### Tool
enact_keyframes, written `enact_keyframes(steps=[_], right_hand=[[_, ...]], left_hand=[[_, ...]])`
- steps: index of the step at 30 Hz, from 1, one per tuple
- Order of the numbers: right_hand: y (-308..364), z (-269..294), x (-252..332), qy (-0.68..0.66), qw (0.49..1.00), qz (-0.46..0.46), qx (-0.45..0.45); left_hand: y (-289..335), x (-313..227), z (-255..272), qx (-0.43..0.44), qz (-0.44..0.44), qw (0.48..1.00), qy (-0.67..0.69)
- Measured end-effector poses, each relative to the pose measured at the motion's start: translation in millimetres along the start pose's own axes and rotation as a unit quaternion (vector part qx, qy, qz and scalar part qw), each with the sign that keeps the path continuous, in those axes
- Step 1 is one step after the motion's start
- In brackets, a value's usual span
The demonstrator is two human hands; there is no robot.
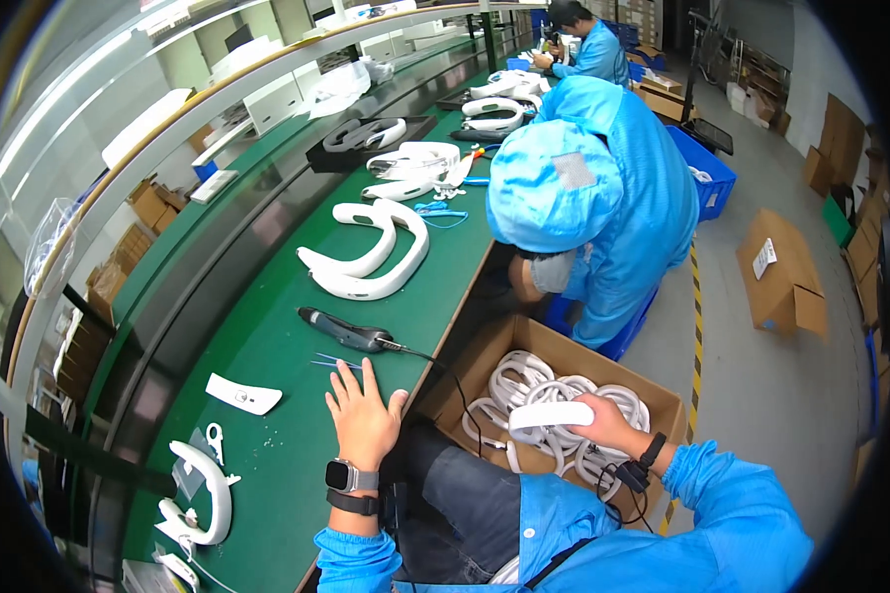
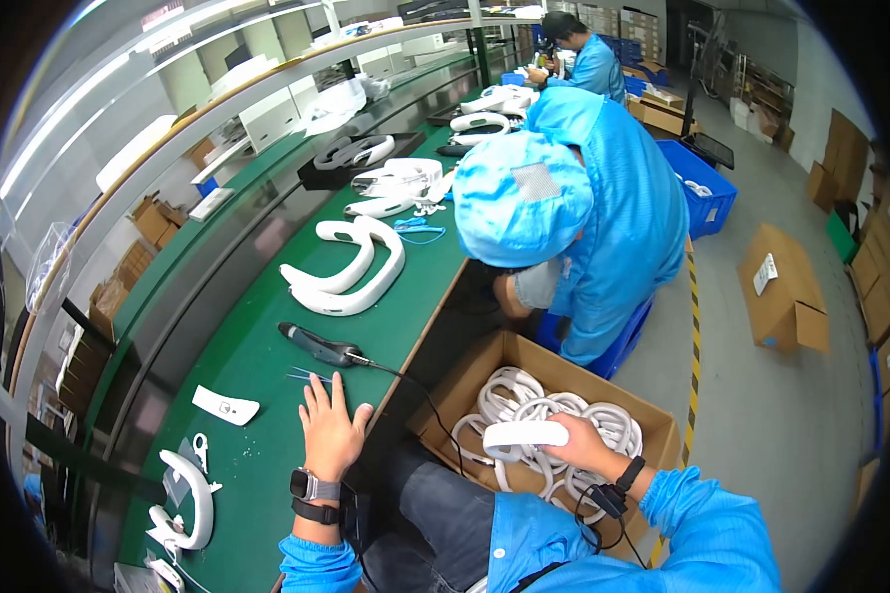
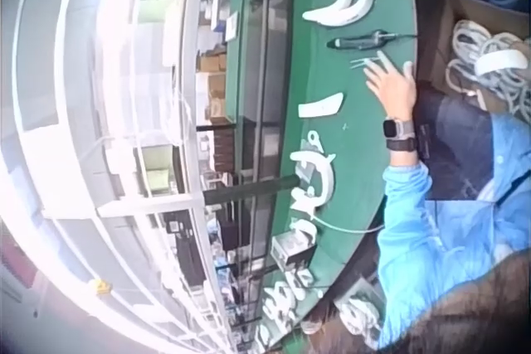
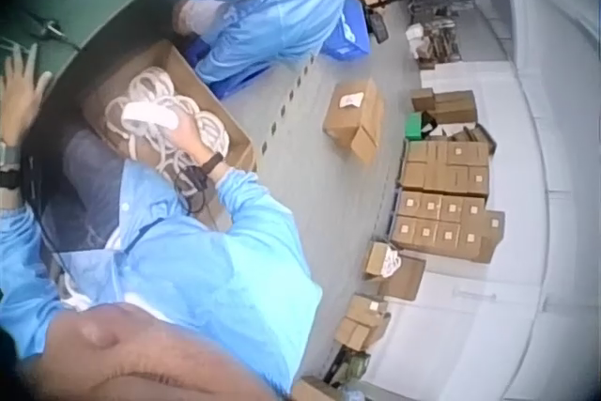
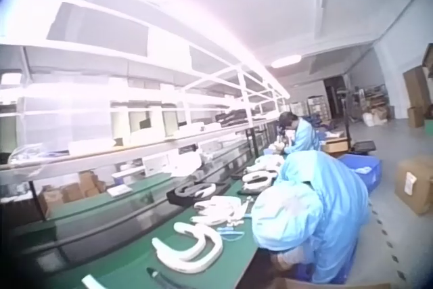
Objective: Assemble components into a white curved electronic device housing.
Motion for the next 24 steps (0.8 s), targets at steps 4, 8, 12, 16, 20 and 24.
enact_keyframes(steps=[4, 8, 12, 16, 20, 24], right_hand=[[16, 5, 22, 0.037, 0.998, 0.038, -0.036], [22, 16, 66, 0.017, 0.989, 0.132, -0.069], [22, 14, 105, -0.055, 0.979, 0.179, -0.074], [23, -9, 125, -0.069, 0.945, 0.304, -0.099], [35, -54, 109, 0.015, 0.947, 0.319, 0.023], [30, -84, 96, 0.095, 0.96, 0.218, 0.147]], left_hand=[[-7, 4, 14, -0.088, -0.052, 0.989, 0.11], [48, -27, 34, -0.227, -0.168, 0.911, 0.3], [113, -57, -3, -0.197, -0.152, 0.858, 0.449], [157, -58, -86, -0.167, -0.091, 0.713, 0.675], [167, -91, -101, 0.004, -0.056, 0.406, 0.912], [163, -81, -122, 0.049, 0.011, 0.503, 0.863]])
Point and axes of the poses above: each hand's wrist, its own y-axis away from the middle knuckle, its own z-axis out of the back of the hand, x = y × z, the point moved 4 cm from there along -y, towards the middle knuckle, and after that the axes turned 13 degrees about x, right-handed, at the moved point
